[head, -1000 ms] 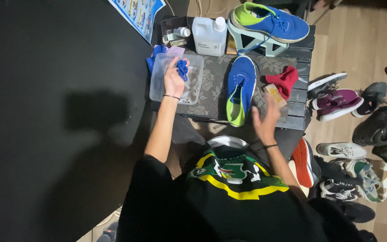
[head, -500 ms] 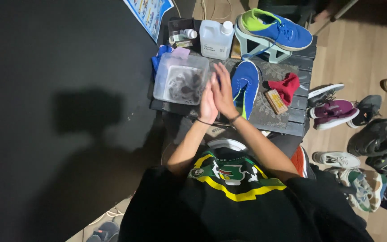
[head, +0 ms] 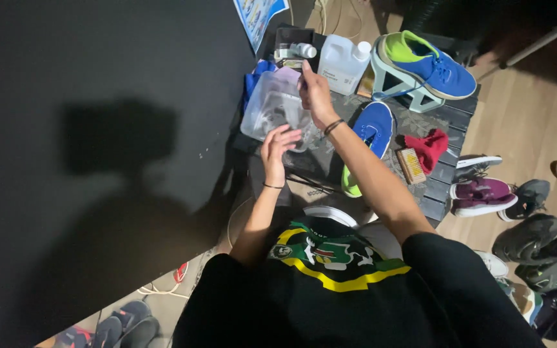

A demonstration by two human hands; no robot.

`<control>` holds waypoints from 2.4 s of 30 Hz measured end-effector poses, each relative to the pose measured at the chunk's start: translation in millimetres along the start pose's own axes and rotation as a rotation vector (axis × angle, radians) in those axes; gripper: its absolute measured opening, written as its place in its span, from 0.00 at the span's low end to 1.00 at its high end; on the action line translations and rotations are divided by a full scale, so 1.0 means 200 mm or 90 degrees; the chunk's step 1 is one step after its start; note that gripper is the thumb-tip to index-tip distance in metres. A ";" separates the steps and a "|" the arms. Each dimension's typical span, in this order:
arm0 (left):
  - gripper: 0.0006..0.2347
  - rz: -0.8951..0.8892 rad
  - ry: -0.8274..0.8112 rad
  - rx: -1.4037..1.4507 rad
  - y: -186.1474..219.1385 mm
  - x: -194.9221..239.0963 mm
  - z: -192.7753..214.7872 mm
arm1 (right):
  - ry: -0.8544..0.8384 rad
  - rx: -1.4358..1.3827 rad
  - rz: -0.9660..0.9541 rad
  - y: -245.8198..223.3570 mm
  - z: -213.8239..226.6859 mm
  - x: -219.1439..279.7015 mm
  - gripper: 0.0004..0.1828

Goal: The person removes a blue shoelace from a blue and green sneaker, dips it into a container of soapy water, and scrubs it with a brush. They then wipe the lace with a red cloth and proceed to tie the lace into a knot.

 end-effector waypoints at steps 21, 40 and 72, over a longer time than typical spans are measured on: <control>0.17 0.016 -0.045 -0.022 -0.13 0.13 -0.09 | -0.268 0.310 0.218 -0.11 -0.16 -0.02 0.26; 0.18 0.047 -0.076 -0.087 -0.38 0.14 -0.14 | -0.001 -0.226 0.098 0.09 0.20 0.46 0.27; 0.15 -0.122 -0.463 -0.846 -0.40 0.07 -0.47 | 0.307 0.190 0.205 0.09 1.12 1.10 0.17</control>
Point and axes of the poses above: each hand's wrist, its own x-axis away from the middle knuckle, its own z-axis out of the back of the hand, y = z × x, the point moved 6 cm from there along -x, towards the middle knuckle, and after that the axes turned 4 degrees about -x, right-handed, at the moved point
